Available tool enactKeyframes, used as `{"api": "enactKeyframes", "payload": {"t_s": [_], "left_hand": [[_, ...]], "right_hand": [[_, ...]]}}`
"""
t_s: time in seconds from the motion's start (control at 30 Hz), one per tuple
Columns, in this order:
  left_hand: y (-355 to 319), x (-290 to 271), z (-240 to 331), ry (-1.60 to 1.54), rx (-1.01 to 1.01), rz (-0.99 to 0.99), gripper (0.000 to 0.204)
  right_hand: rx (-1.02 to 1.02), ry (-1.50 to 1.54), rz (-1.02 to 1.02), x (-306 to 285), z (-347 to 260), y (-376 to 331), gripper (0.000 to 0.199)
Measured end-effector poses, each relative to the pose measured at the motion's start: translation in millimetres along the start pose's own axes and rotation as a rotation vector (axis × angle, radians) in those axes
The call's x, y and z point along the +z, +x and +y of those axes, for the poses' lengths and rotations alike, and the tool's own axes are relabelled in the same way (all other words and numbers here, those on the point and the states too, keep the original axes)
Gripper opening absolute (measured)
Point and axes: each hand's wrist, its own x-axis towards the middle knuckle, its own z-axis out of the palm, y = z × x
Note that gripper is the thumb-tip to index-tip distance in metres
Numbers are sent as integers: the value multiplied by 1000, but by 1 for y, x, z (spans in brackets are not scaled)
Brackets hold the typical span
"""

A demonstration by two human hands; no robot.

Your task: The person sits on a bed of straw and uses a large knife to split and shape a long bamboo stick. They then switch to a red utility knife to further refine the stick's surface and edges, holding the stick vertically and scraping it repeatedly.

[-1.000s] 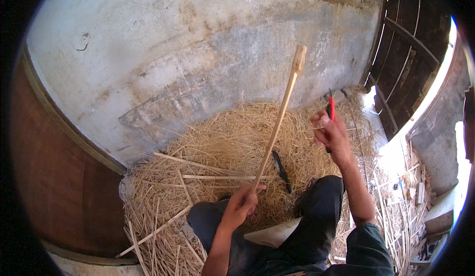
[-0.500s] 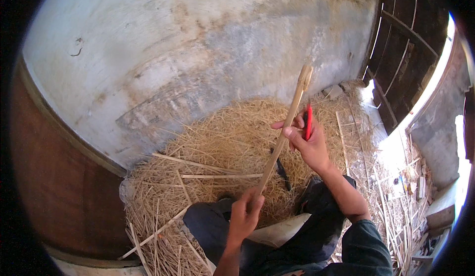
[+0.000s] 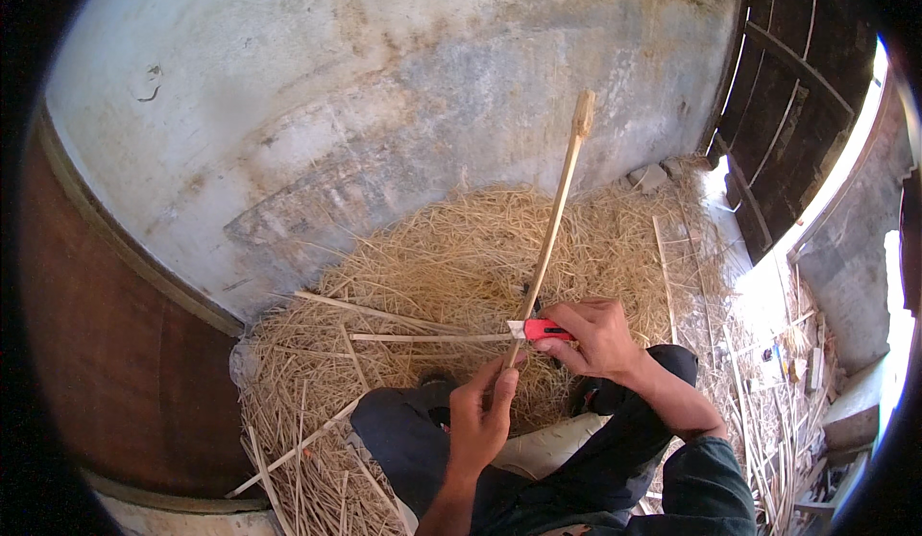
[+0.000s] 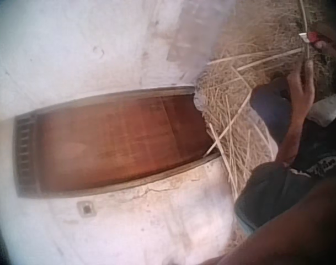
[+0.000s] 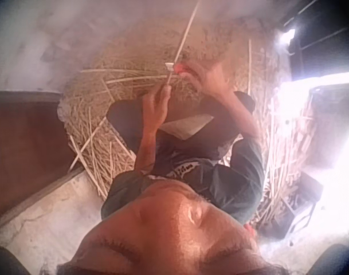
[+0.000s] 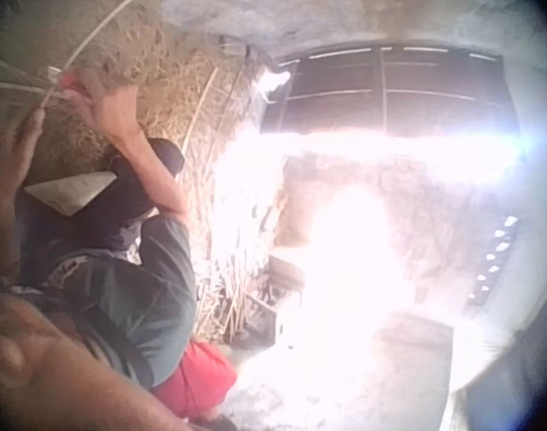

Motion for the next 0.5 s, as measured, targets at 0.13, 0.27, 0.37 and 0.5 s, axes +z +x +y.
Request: {"api": "enactKeyframes", "payload": {"t_s": [0.13,0.27,0.37,0.5], "left_hand": [[-1,3,1,47,32,64,33],[-2,4,1,159,80,91,33],[-8,4,2,189,88,85,32],[-13,4,-4,179,96,89,32]], "right_hand": [[0,-20,-22,-1,-7,2,30],[18,-46,35,-2,-8,3,28],[73,-58,88,-7,-3,9,27],[136,-89,73,-13,7,10,29]]}}
